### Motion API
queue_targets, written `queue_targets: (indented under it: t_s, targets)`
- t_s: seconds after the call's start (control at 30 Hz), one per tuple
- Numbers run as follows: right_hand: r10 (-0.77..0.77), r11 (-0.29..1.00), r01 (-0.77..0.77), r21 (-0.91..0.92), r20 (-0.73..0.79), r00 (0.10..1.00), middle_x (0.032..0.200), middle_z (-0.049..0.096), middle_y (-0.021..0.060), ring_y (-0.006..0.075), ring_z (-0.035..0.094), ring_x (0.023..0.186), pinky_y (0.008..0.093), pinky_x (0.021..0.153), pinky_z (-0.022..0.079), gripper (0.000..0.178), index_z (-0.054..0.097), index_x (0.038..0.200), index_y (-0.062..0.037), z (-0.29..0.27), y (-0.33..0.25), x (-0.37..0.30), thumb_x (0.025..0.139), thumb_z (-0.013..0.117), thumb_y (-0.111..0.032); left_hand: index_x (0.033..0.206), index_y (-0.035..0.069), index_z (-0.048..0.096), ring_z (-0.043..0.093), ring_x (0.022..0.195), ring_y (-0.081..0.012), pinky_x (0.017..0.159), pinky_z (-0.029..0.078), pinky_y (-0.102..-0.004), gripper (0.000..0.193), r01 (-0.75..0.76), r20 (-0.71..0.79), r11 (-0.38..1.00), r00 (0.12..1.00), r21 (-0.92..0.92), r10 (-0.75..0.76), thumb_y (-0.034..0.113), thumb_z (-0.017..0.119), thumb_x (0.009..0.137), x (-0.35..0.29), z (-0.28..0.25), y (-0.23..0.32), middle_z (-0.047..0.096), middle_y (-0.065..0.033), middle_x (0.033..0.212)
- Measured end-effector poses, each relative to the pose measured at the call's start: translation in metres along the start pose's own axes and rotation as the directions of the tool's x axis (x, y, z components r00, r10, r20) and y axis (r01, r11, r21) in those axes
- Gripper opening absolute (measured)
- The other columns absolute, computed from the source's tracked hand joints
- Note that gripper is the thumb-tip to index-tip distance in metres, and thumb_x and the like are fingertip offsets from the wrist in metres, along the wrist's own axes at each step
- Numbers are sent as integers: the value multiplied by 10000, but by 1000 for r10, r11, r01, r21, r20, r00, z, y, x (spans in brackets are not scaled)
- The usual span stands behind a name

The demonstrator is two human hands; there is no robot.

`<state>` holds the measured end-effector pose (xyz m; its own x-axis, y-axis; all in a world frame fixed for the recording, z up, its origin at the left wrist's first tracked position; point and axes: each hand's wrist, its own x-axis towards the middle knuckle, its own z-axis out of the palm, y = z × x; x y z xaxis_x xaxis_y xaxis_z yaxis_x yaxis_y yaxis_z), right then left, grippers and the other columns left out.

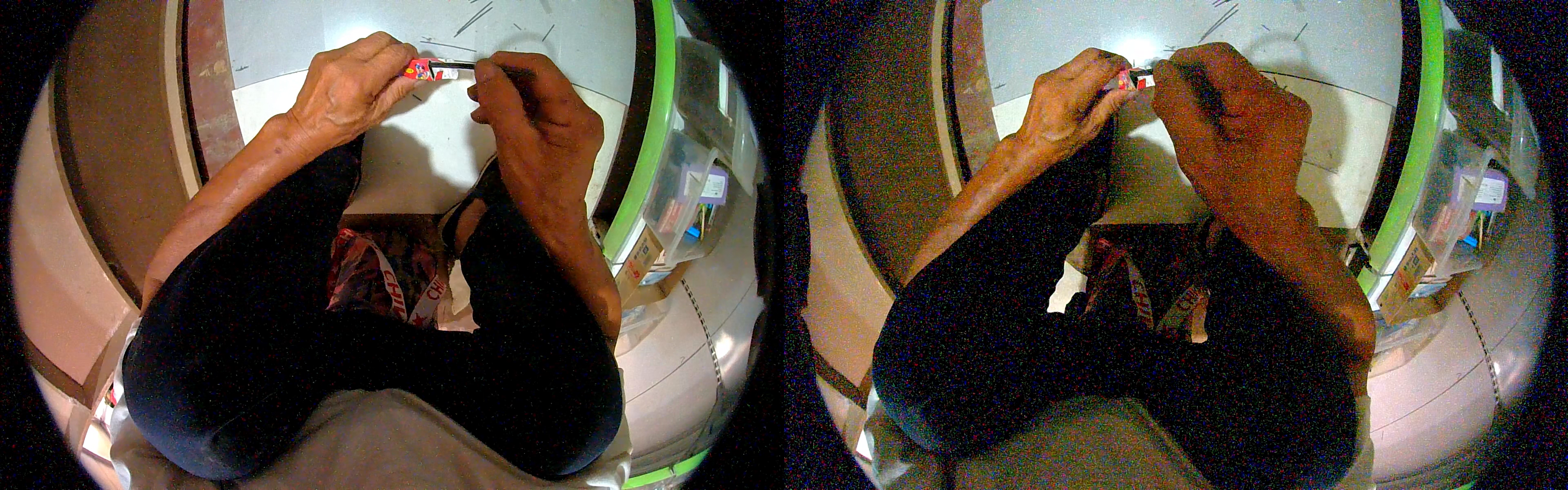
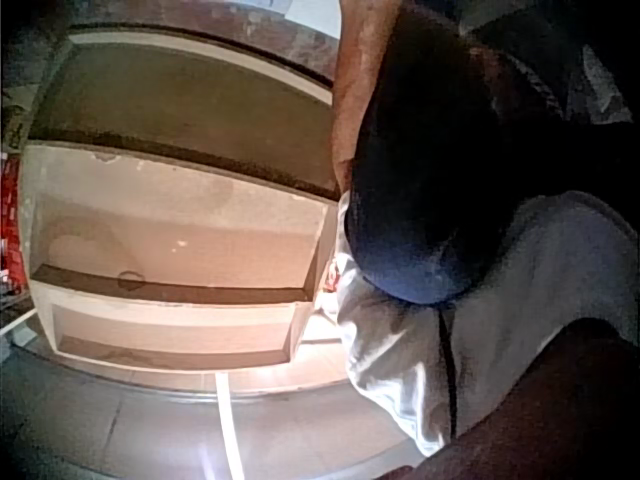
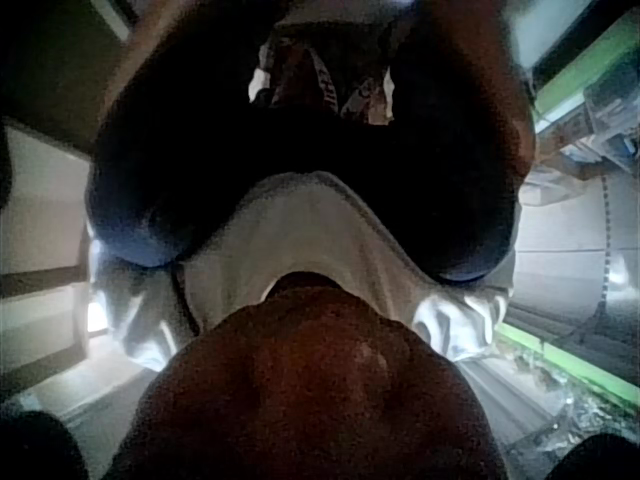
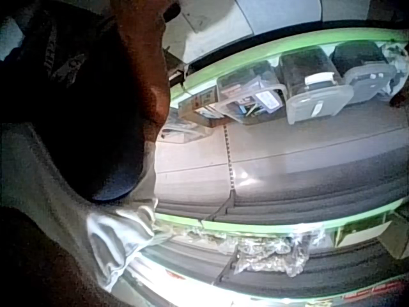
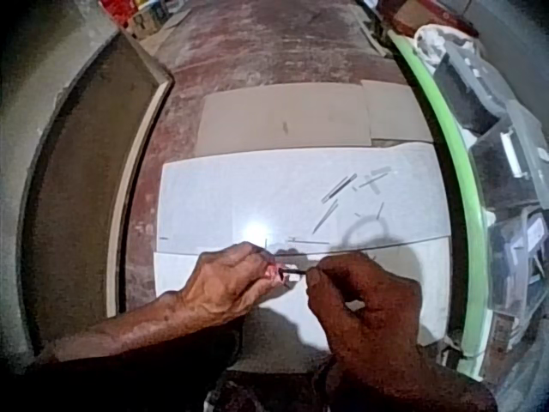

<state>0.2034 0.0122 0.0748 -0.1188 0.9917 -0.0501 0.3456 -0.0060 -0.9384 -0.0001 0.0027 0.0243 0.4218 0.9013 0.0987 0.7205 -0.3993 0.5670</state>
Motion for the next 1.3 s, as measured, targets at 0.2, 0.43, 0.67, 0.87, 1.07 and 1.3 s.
queue_targets:
  t_s: [0.2, 0.43, 0.67, 0.87, 1.07, 1.3]
  targets:
    - [39, 999, -38, -6, 52, 998, 687, 658, 91, 168, 643, 604, 299, 568, 505, 116, 653, 852, -64, -1, -2, -1, 825, 661, -177, 1008, 21, 597, 628, 781, -302, 673, 529, -349, 206, 12, -6, 999, 1000, -45, -12, 126, 647, 838, -2, 5, -4, 623, -127, 919]
    - [-60, 994, 70, -87, 113, 992, 756, 659, 100, 221, 649, 632, 313, 577, 508, 115, 645, 871, -60, 0, -7, 0, 830, 647, -167, 1019, 23, 596, 628, 787, -298, 677, 531, -343, 220, -25, -39, 999, 999, -47, 23, 121, 653, 830, -3, 5, -6, 622, -122, 937]
    - [-211, 934, 236, -268, 119, 970, 810, 662, 94, 251, 652, 663, 336, 581, 514, 128, 647, 904, -76, -4, -10, 0, 817, 659, -170, 1054, 32, 591, 631, 832, -294, 698, 536, -337, 253, -1, -98, 998, 995, -60, -5, 103, 658, 820, -2, 4, -3, 616, -129, 960]
    - [-204, 967, 213, -143, 75, 976, 801, 670, 88, 153, 643, 699, 263, 625, 516, 129, 645, 933, -13, -10, -22, -3, 829, 666, -88, 1006, 27, 578, 603, 807, -304, 678, 512, -357, 264, -50, -155, 990, 987, -130, 29, 59, 677, 763, -2, 2, -3, 598, -123, 939]
    - [-96, 992, 103, -70, 95, 991, 811, 668, 101, 138, 644, 733, 237, 672, 515, 143, 626, 971, 36, -22, -34, -6, 849, 648, -35, 1067, 33, 587, 624, 892, -300, 785, 514, -343, 295, -53, -131, 984, 991, -170, 31, 50, 658, 781, -3, -1, -2, 623, -146, 1005]
    - [-93, 996, 92, 19, 82, 992, 843, 657, 121, 160, 650, 749, 264, 660, 547, 138, 619, 988, 39, -27, -38, -11, 867, 621, -28, 1008, 31, 614, 625, 860, -207, 765, 499, -296, 204, 209, -108, 879, 954, -428, -280, 87, 661, 817, -2, -4, 2, 632, -109, 943]
